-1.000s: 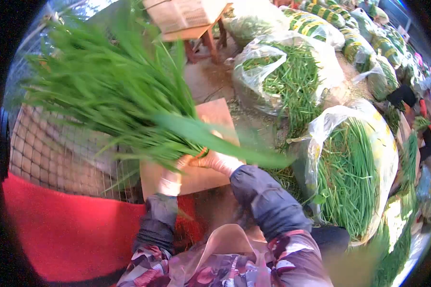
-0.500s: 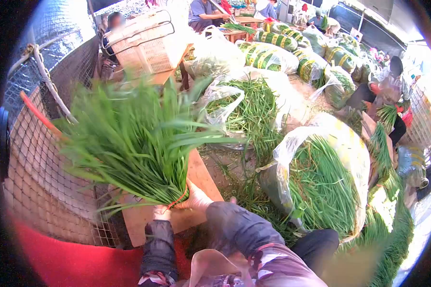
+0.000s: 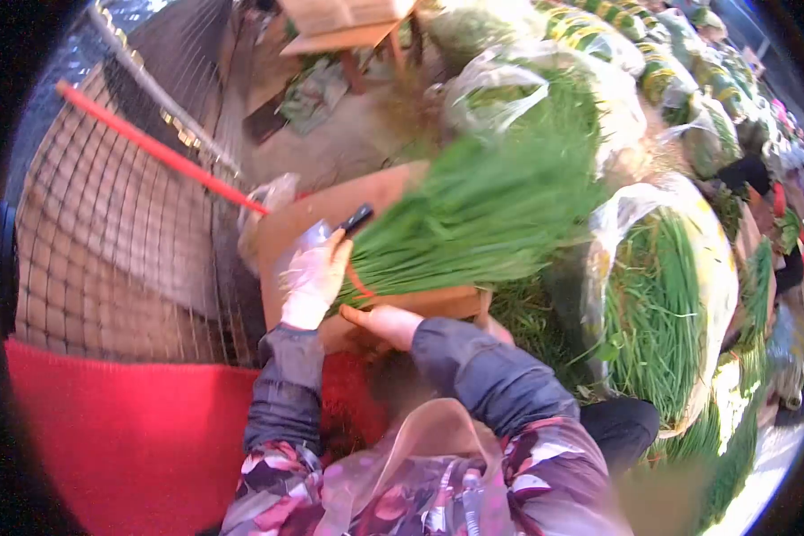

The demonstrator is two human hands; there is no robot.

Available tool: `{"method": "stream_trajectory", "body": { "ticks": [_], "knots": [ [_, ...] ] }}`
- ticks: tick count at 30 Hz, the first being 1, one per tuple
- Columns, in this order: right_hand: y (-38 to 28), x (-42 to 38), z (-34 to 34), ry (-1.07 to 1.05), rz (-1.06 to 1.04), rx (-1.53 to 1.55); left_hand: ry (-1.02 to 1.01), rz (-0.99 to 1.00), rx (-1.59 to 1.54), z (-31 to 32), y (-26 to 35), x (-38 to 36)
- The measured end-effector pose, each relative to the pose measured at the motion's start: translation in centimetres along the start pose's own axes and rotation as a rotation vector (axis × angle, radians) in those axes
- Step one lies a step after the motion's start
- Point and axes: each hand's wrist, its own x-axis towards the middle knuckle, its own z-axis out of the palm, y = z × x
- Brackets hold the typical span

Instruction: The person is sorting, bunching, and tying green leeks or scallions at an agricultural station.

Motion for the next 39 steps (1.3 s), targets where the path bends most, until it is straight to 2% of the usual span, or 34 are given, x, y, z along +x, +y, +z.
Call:
{"method": "stream_trajectory", "body": {
  "ticks": [1,2,3,4,5,6,7,8,10,11,13,14,15,16,18,22,23,24,26,29,32,34,35,36,38,39],
  "knots": [
    [-1.0,-2.0,0.4,-0.066,0.043,-0.218,0.115,0.078,0.038,4.2,-2.4,-0.5],
    [-0.5,-3.8,0.6,-0.015,0.016,-0.557,0.205,0.129,0.082,8.9,-5.9,-2.6],
    [-0.5,-4.3,0.4,0.002,-0.058,-0.506,0.103,0.091,0.031,8.9,-6.1,-2.2],
    [-0.1,-5.1,-0.6,-0.008,-0.075,-0.522,0.092,0.065,0.036,8.8,-7.0,-3.0],
    [0.1,-6.5,-3.2,-0.1,0.029,-0.137,0.134,0.041,0.083,9.2,-8.4,-5.0],
    [-0.3,-7.2,-3.2,-0.093,-0.034,-0.177,0.203,0.063,0.13,8.6,-9.0,-4.6],
    [-0.5,-7.9,-3.9,-0.006,-0.031,-0.146,0.182,-0.031,0.005,7.3,-10.2,-4.9],
    [-1.3,-8.5,-3.5,0.154,0.012,-0.086,0.167,-0.143,0.012,4.6,-10.5,-5.0],
    [-2.2,-9.0,-3.2,0.301,0.027,0.116,0.46,-0.019,-0.012,3.2,-13.4,-4.3],
    [-2.1,-9.0,-3.0,0.285,0.018,0.157,0.461,-0.026,-0.012,1.7,-12.3,-3.8],
    [-1.0,-7.9,-2.8,0.213,0.099,0.217,0.56,0.34,-0.152,-0.3,-9.5,-2.6],
    [-0.1,-6.9,-2.7,0.142,0.174,0.276,0.493,0.451,-0.085,0.3,-8.3,-1.9],
    [1.6,-5.2,-2.4,0.08,0.165,0.361,0.395,0.521,0.062,1.9,-5.3,-2.2],
    [1.6,-5.0,-1.9,0.122,0.171,0.334,0.394,0.521,0.062,3.3,-4.7,-2.9],
    [2.8,-2.4,-1.4,0.176,0.144,0.544,-0.02,0.316,0.186,7.0,-4.4,-3.8],
    [4.1,0.1,-1.9,0.103,0.145,0.594,-0.035,0.268,0.167,8.5,-3.8,-4.6],
    [3.4,-0.2,-1.4,0.207,0.162,0.606,0.07,0.272,0.315,9.5,-4.0,-4.3],
    [3.8,0.1,-1.5,0.211,0.167,0.608,0.179,0.276,0.465,10.3,-4.1,-4.0],
    [3.7,0.4,-1.3,0.214,0.071,0.44,0.217,0.33,0.481,9.9,-3.4,-3.5],
    [3.6,-0.1,-1.1,0.265,0.06,0.403,0.158,0.314,0.515,9.9,-2.8,-2.9],
    [3.6,0.4,0.0,0.357,0.071,0.337,0.193,0.309,0.477,9.8,-2.6,-2.7],
    [4.1,1.3,-0.1,0.364,-0.06,-0.1,0.191,0.301,0.49,9.9,-2.4,-2.3],
    [4.5,1.2,0.5,0.46,-0.169,-0.263,0.182,0.261,0.468,10.1,-2.4,-1.9],
    [4.7,1.3,0.9,0.466,-0.158,-0.256,0.175,0.224,0.445,10.4,-2.3,-1.5],
    [4.6,1.5,1.2,0.577,-0.345,-0.937,0.297,0.229,0.306,12.0,-3.0,-0.9],
    [4.5,1.6,1.5,0.583,-0.501,-0.875,0.338,0.258,0.318,12.8,-3.5,-0.7]
  ]
}}
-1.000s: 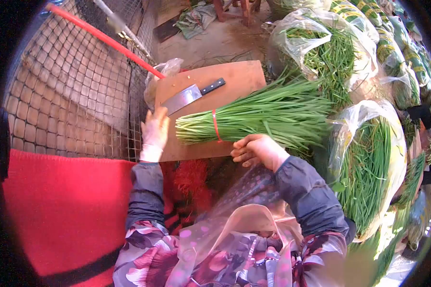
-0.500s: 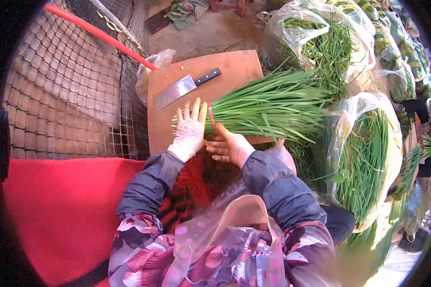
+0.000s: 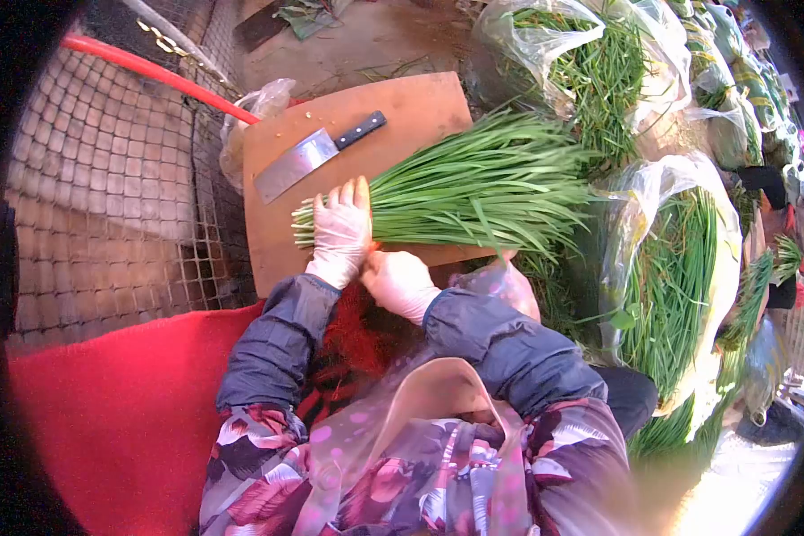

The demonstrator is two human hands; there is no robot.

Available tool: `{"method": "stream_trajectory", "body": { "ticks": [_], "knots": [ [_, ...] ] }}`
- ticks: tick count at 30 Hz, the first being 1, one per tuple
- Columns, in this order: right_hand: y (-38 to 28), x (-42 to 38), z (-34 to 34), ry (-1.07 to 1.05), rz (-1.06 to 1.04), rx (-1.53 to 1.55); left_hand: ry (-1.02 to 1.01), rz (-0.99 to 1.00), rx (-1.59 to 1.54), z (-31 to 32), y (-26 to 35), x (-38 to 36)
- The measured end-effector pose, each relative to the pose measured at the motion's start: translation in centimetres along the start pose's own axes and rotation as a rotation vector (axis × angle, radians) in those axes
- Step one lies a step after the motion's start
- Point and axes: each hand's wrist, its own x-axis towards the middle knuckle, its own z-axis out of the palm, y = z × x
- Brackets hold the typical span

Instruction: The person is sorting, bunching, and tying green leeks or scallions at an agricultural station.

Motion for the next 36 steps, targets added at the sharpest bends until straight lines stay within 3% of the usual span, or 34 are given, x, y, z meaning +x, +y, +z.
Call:
{"method": "stream_trajectory", "body": {
  "ticks": [1,2,4,5,7,8,9,11,12,14,15,17,18,20,21,23,24,26,29,31,33,34,35,36],
  "knots": [
    [0.4,0.8,0.5,-0.015,0.013,0.125,0.042,0.022,0.015,1.2,-0.2,-0.5],
    [-0.9,2.0,-1.9,-0.054,0.151,0.37,0.135,0.045,0.092,3.1,-0.3,-0.9],
    [-4.9,3.7,-5.8,-0.116,0.506,0.836,0.122,0.024,-0.022,0.5,0.2,-1.2],
    [-4.4,4.5,-6.0,-0.121,0.507,0.831,0.137,0.008,-0.051,0.5,0.3,-1.4],
    [-3.3,6.2,-6.8,-0.251,0.39,0.477,0.139,0.007,-0.076,0.3,0.6,-1.4],
    [-3.4,6.2,-7.9,-0.172,0.128,0.125,0.13,0.007,-0.096,0.0,0.7,-1.8],
    [-3.7,6.6,-9.5,0.036,-0.116,-0.277,0.107,0.015,-0.037,0.2,0.9,-2.3],
    [-5.4,7.2,-12.2,0.128,-0.451,-0.38,0.076,0.017,-0.06,-1.0,1.0,-2.6],
    [-4.3,7.0,-12.2,0.123,-0.466,-0.368,0.074,0.007,-0.044,-1.9,0.4,-3.1],
    [-0.6,6.4,-11.4,-0.034,-0.596,-1.052,-0.025,0.047,-0.131,-4.4,-0.8,-3.6],
    [0.8,6.0,-11.4,-0.063,-0.584,-1.042,-0.017,0.037,-0.115,-4.9,-2.0,-4.2],
    [0.4,6.4,-11.6,-0.177,-0.251,-0.852,0.01,-0.402,-0.171,-6.1,-5.0,-6.4],
    [0.7,6.2,-11.6,-0.177,-0.276,-0.849,0.019,-0.418,-0.155,-5.5,-5.9,-8.4],
    [1.0,6.5,-11.7,-0.054,-0.184,-0.662,0.197,-0.703,-1.015,-2.9,-7.3,-11.9],
    [0.1,6.4,-11.6,-0.049,-0.202,-0.664,0.064,-0.841,-1.531,-3.5,-5.4,-12.0],
    [-2.9,5.3,-12.1,0.167,-0.193,-0.481,0.031,-0.882,-2.029,-4.4,-1.8,-11.1],
    [-4.8,4.8,-12.0,0.22,-0.219,-0.366,0.023,-0.866,-2.035,-4.6,-1.1,-9.8],
    [-8.7,3.5,-10.8,0.256,-0.313,-0.285,0.45,-0.463,-2.341,-5.3,-0.4,-6.6],
    [-11.2,3.9,-10.2,0.016,-0.617,-0.127,0.294,-0.494,-2.137,-11.4,-5.8,-4.4],
    [-11.6,8.3,-13.6,-0.368,-0.157,0.21,0.547,-0.556,-2.115,-11.0,-10.2,-7.7],
    [-6.3,15.3,-11.3,0.298,-0.513,-0.43,0.34,-0.754,-1.25,-7.6,-19.4,-15.1],
    [-5.6,17.4,-9.8,0.213,-0.361,-0.618,0.23,-0.745,-1.223,-12.6,-18.8,-14.9],
    [-4.0,18.8,-7.4,0.24,-0.499,-0.927,0.117,-0.741,-1.192,-18.7,-17.8,-14.0],
    [-0.9,20.5,-4.5,0.255,-0.621,-0.958,0.114,-0.738,-1.18,-20.6,-17.5,-12.6]
  ]
}}
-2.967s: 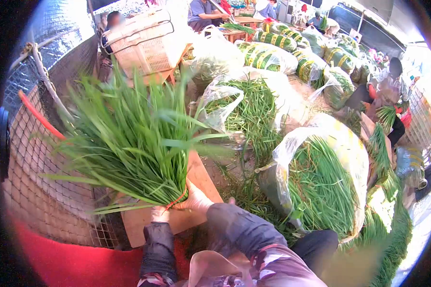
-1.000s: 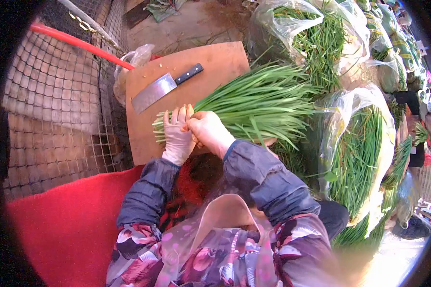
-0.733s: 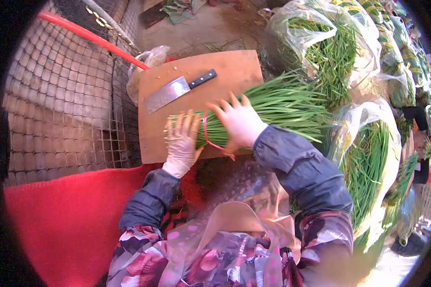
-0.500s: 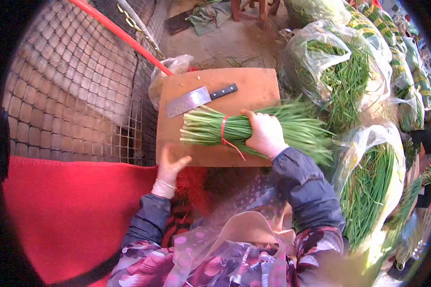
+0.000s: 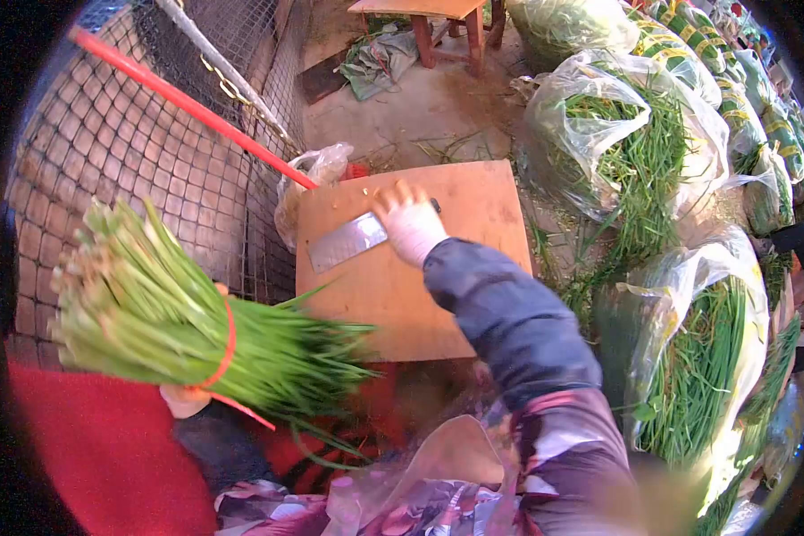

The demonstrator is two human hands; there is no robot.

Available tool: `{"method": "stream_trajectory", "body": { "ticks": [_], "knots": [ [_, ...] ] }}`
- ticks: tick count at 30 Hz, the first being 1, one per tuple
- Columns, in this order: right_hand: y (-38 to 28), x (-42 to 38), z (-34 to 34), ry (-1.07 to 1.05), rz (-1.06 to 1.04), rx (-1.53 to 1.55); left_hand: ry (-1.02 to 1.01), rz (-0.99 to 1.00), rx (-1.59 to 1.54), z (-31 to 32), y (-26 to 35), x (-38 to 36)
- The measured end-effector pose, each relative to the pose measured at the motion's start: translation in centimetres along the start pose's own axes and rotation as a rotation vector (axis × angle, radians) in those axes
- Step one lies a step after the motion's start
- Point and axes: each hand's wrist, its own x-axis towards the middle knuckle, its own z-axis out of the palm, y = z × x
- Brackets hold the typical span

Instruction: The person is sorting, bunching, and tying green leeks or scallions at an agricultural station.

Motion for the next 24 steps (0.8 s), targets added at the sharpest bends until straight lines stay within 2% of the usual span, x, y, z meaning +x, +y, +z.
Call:
{"method": "stream_trajectory", "body": {
  "ticks": [1,3,5,8,9,13,15,16,17,19,20,21,23,24],
  "knots": [
    [-0.4,-0.1,3.8,0.063,-0.106,-0.029,-0.11,0.083,0.098,0.5,2.4,1.0],
    [-0.2,-0.6,4.8,0.091,-0.03,-0.079,-0.342,0.229,0.296,2.5,6.3,3.7],
    [0.8,-1.2,1.3,-0.494,0.123,0.126,-0.613,0.365,0.475,5.9,8.4,6.0],
    [5.0,-8.2,-0.6,-0.37,0.33,0.297,-0.549,0.487,0.665,12.9,6.3,8.3],
    [6.8,-11.0,-2.8,-0.405,0.483,0.329,-0.553,0.548,0.747,15.0,5.0,8.8],
    [10.6,-23.6,-8.5,-0.211,0.941,0.511,-0.658,0.632,0.902,24.0,2.4,9.5],
    [10.0,-26.2,-13.2,-0.264,1.289,0.979,-0.796,0.483,1.07,28.8,0.4,9.6],
    [9.1,-27.5,-13.7,-0.159,1.31,1.105,-0.722,0.597,1.118,30.2,-1.9,9.0],
    [8.3,-28.5,-14.2,-0.042,1.319,1.228,-0.73,0.615,1.123,31.4,-0.7,8.6],
    [6.8,-29.0,-15.9,-0.039,1.263,1.16,-0.533,0.714,0.95,33.4,1.3,7.0],
    [6.2,-29.5,-15.3,-0.061,1.213,1.095,-0.536,0.713,1.009,35.1,1.8,5.9],
    [5.4,-29.9,-14.6,-0.083,1.164,1.027,-0.542,0.655,1.034,37.2,0.7,5.8],
    [3.9,-28.9,-15.8,-0.035,1.018,0.928,-0.575,0.456,1.352,40.1,2.0,5.6],
    [3.3,-28.7,-16.2,-0.1,0.985,0.843,-0.655,0.361,1.338,40.9,2.2,6.5]
  ]
}}
